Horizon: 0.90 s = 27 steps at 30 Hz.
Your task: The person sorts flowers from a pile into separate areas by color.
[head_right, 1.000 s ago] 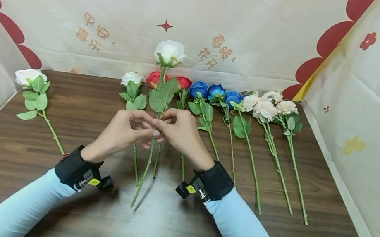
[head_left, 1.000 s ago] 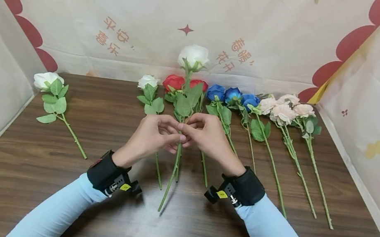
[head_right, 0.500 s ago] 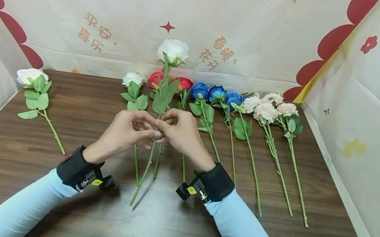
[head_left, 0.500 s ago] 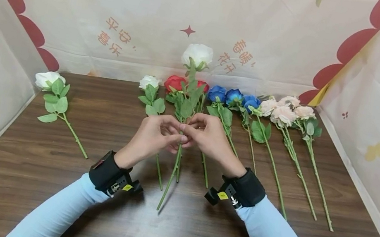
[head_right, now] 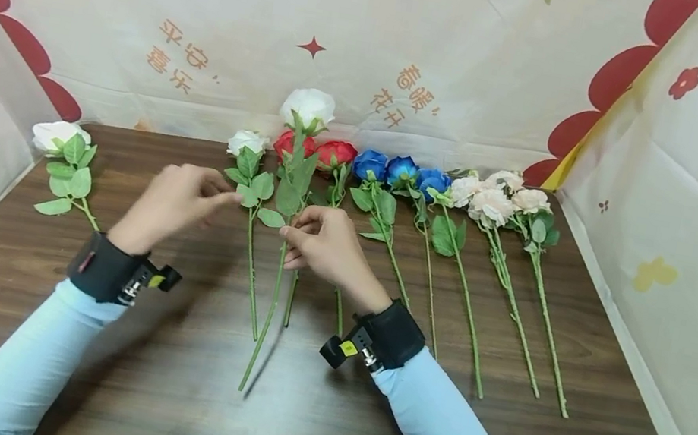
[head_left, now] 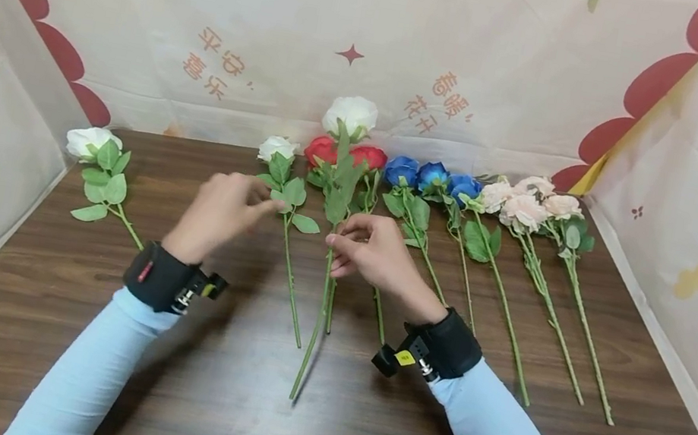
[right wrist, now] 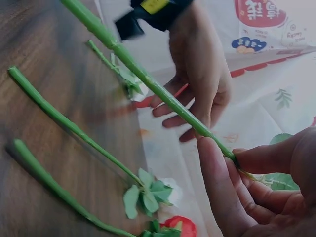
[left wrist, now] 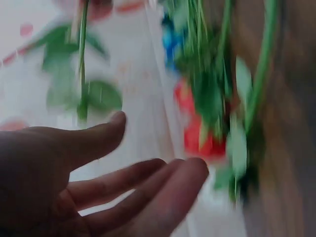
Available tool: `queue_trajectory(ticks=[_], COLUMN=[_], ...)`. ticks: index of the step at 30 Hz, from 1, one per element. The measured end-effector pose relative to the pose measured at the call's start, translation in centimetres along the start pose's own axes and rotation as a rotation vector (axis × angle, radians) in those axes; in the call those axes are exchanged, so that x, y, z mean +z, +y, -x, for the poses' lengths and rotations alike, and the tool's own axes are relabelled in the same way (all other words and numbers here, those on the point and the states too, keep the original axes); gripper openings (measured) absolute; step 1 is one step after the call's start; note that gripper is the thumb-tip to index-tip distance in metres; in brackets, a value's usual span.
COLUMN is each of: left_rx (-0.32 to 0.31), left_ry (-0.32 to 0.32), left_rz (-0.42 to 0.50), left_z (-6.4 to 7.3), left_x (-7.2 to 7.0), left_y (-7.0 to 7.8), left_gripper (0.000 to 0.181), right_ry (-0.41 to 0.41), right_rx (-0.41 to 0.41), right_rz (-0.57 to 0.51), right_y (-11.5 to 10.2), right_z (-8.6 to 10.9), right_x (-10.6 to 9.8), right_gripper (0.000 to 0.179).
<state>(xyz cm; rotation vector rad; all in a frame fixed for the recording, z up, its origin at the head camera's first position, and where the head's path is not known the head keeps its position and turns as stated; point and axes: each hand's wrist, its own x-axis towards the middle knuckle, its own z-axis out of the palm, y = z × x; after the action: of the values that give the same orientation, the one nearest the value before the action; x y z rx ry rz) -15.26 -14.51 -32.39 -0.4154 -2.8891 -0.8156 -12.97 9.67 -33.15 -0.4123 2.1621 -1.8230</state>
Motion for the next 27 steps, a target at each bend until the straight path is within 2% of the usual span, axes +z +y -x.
queue_trajectory(ticks=[1,4,7,10,14,18,23,27], left_rx=[-0.034,-0.141,-0.198,-0.221,-0.257,-0.282,-0.282,-0.283], left_ry=[0.018,0.064,0.125,0.184,0.22,0.225,0.216,0.227], left_rz=[-0.039,-0.079,-0.089,-0.104,-0.114,-0.112,-0.095,-0.092], left_z=[-0.1,0.1,0.5,1.0,1.5,1.8,2.0,2.1], left_x=[-0.7,-2.9,-4.7,-6.0,-6.9,-7.1,-7.3,-7.7], left_y=[-0.9,-3.1,-4.4,-5.3,-6.3,-6.7,-6.6,-6.5], left_gripper=[0.044,0.056,0.061,0.058,0.052,0.052,0.055,0.052], right_ry=[-0.009,-0.043,-0.091,-0.121,-0.125,-0.133,-0.095,-0.094], right_rx=[0.011,0.045,0.065,0.092,0.114,0.122,0.203,0.229], right_rz=[0.005,0.006,0.014,0.042,0.108,0.152,0.192,0.212], right_y=[0.1,0.5,0.6,0.2,-0.4,-0.2,0.6,1.0], right_z=[-0.3,-1.4,-3.1,-5.2,-7.7,-9.7,-11.4,-12.1], right_x=[0.3,1.5,3.0,4.8,7.4,9.2,10.5,11.0], right_gripper=[0.013,0.013,0.014,0.016,0.009,0.013,0.019,0.017])
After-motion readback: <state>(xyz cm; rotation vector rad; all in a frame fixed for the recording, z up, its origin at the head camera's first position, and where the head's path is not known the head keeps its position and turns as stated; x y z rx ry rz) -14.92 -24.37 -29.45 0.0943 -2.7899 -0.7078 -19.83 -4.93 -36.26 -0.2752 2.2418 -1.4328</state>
